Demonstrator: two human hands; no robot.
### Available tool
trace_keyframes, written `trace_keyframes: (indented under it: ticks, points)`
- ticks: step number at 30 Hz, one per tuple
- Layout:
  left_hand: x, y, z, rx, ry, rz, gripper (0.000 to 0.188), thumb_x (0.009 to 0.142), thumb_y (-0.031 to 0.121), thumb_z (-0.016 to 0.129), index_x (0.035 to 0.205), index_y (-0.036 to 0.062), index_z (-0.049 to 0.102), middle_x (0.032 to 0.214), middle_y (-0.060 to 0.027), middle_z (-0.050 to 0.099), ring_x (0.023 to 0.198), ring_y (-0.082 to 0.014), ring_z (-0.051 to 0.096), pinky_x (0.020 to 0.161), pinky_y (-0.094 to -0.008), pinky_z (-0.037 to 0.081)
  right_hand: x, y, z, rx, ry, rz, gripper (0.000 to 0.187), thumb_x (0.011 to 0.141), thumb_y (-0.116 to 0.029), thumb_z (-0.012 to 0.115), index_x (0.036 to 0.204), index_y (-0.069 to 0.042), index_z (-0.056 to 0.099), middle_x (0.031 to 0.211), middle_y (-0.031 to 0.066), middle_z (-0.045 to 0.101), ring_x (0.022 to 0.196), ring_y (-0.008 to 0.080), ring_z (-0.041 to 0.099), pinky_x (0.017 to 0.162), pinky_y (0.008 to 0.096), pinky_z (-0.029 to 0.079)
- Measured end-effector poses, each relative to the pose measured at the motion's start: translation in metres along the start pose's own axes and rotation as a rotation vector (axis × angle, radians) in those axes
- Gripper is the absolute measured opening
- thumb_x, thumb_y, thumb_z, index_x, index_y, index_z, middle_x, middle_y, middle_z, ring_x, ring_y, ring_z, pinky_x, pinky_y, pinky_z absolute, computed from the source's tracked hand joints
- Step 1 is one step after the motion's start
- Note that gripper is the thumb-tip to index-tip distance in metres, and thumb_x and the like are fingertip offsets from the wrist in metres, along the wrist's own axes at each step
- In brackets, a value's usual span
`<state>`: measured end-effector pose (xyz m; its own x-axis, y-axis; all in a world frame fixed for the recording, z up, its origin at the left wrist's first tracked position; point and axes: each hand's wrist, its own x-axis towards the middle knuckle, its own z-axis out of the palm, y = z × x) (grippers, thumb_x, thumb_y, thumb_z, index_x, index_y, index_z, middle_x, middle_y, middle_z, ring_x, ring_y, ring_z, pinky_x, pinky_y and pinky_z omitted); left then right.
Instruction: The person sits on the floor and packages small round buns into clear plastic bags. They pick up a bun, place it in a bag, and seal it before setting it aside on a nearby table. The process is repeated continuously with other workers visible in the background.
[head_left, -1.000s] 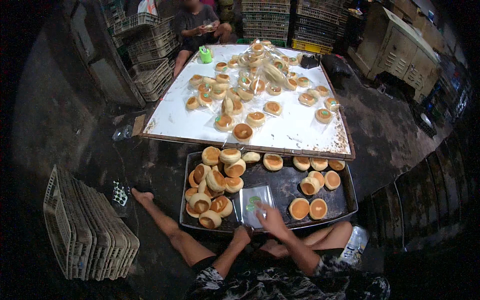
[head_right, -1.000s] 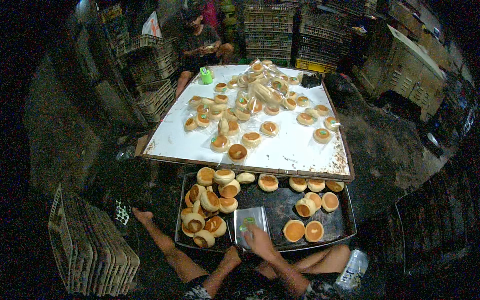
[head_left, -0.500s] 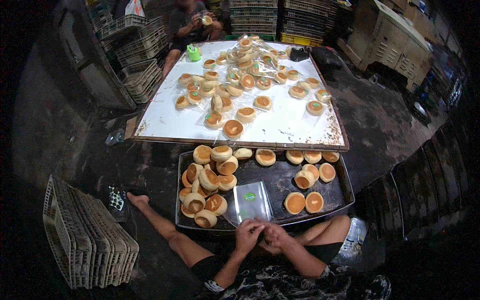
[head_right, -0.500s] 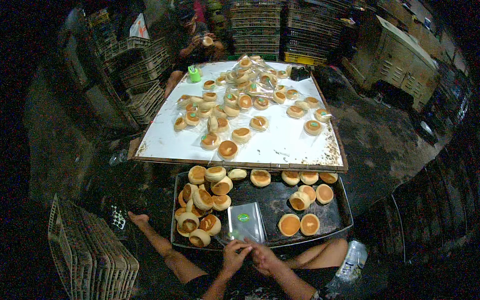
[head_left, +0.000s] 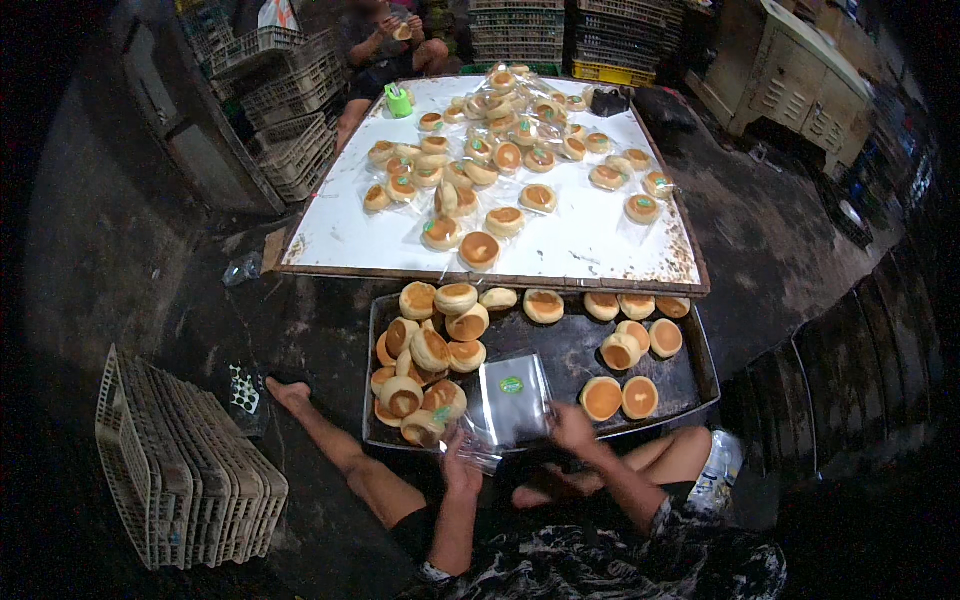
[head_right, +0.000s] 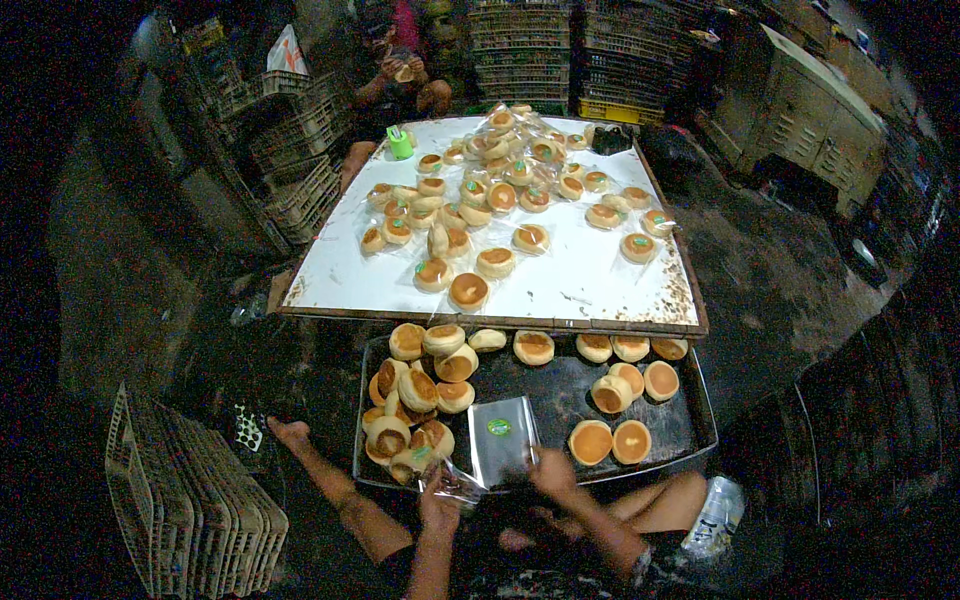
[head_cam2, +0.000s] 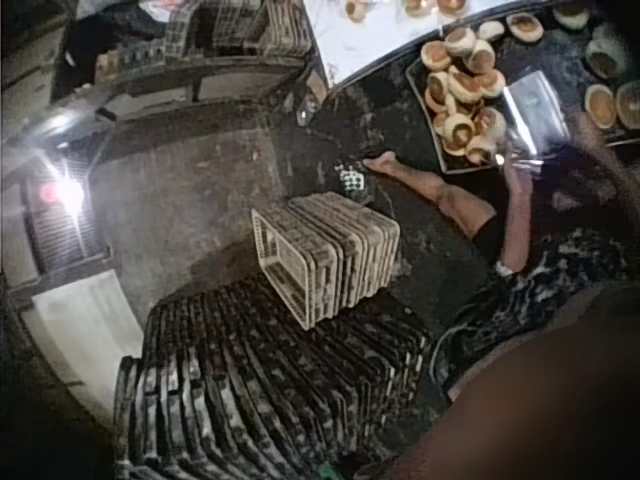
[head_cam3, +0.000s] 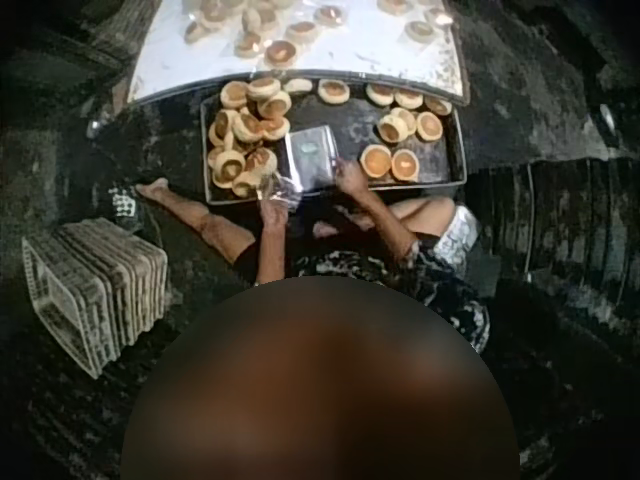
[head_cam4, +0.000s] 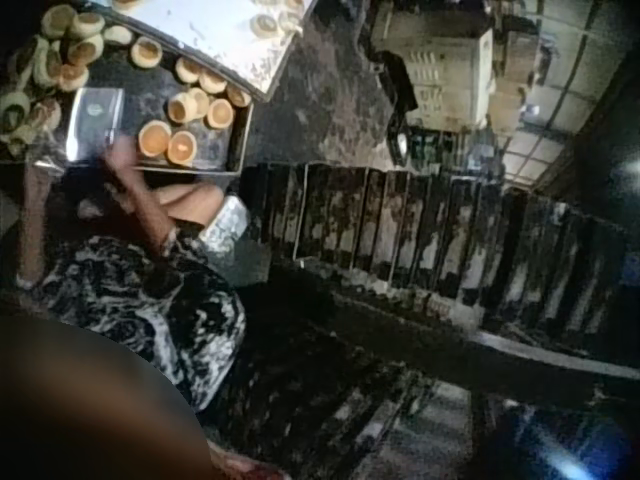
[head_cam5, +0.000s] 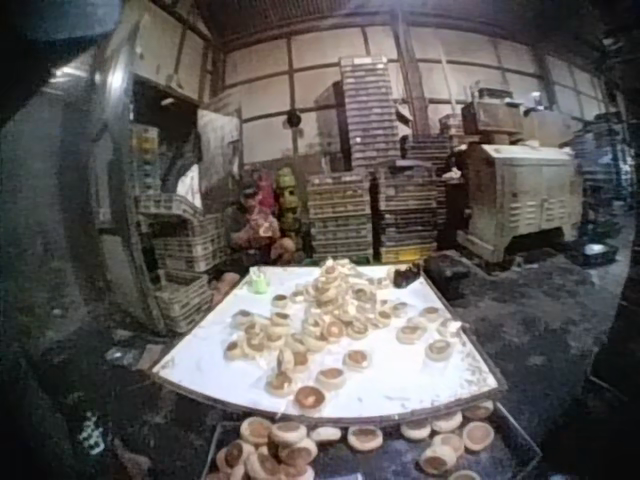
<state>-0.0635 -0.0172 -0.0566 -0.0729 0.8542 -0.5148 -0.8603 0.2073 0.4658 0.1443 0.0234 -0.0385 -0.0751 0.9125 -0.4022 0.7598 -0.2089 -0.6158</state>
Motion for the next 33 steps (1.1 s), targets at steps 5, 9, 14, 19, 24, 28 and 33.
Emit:
trace_keyframes:
  ticks: [5,9,14,19,24,28,33]
  points:
    - [0.003,0.009,0.011,0.046,0.096,0.066,0.027,0.079,0.012,0.052,0.105,0.0125,0.047,0.088,-0.0029,0.054,0.084,-0.0181,0.053,0.075,-0.0406,0.046,0.03,0.11,-0.002,-0.604,0.291,-0.156,0.051,0.071,-0.013,0.056,0.119,-0.006,0.041,0.115,0.018,0.041,0.11,0.0351,0.037,0.087,0.0461,0.035]
    - [-0.003,0.02,0.011,0.017,0.149,0.109,0.038,0.078,0.012,0.052,0.115,0.0129,0.041,0.09,-0.004,0.053,0.087,-0.0193,0.052,0.074,-0.0394,0.045,0.026,0.131,-0.016,-0.696,0.212,0.028,0.031,0.073,-0.015,0.052,0.103,-0.006,0.052,0.105,0.0159,0.043,0.1,0.0334,0.041,0.079,0.0456,0.039]
    - [0.003,0.045,-0.006,-0.012,0.259,0.171,0.039,0.078,0.017,0.05,0.115,0.0103,0.04,0.097,-0.0057,0.047,0.092,-0.0195,0.049,0.081,-0.0393,0.044,0.007,0.121,-0.028,-0.056,0.305,0.07,0.04,0.065,-0.021,0.07,0.098,-0.004,0.053,0.097,0.0143,0.051,0.093,0.0261,0.048,0.076,0.0363,0.042]
    - [0.003,0.018,0.012,-0.111,0.056,0.106,0.039,0.078,0.014,0.045,0.116,0.0089,0.038,0.104,-0.0088,0.047,0.098,-0.0243,0.046,0.086,-0.0413,0.041,-0.023,0.015,0.023,0.63,0.093,-0.388,0.057,0.067,-0.027,0.072,0.11,-0.002,0.045,0.105,0.0146,0.054,0.097,0.0221,0.053,0.083,0.0339,0.042]
    - [-0.022,-0.005,0.046,0.071,-0.138,0.048,0.054,0.072,0.01,0.049,0.124,0.0072,0.034,0.115,-0.0112,0.047,0.11,-0.0261,0.042,0.092,-0.0381,0.036,-0.033,-0.046,0.024,0.707,0.285,-0.196,0.069,0.066,-0.028,0.074,0.118,-0.001,0.037,0.108,0.0166,0.052,0.101,0.0246,0.051,0.086,0.0342,0.041]
    - [-0.037,-0.031,0.043,0.089,-0.03,-0.011,0.05,0.072,0.014,0.051,0.12,0.0043,0.039,0.11,-0.0105,0.05,0.106,-0.0237,0.045,0.092,-0.0361,0.036,-0.021,-0.047,0.059,0.808,0.398,-0.179,0.067,0.071,-0.024,0.07,0.121,-0.001,0.032,0.111,0.0187,0.048,0.106,0.026,0.047,0.089,0.0339,0.038]
    - [-0.038,-0.026,0.043,0.073,-0.068,-0.117,0.038,0.077,0.017,0.052,0.113,0.0034,0.045,0.11,-0.0096,0.05,0.105,-0.0211,0.045,0.094,-0.0359,0.032,-0.029,-0.048,0.057,0.674,0.15,-0.42,0.051,0.078,-0.012,0.058,0.122,0.0,0.037,0.113,0.0179,0.05,0.102,0.022,0.05,0.084,0.0323,0.04]
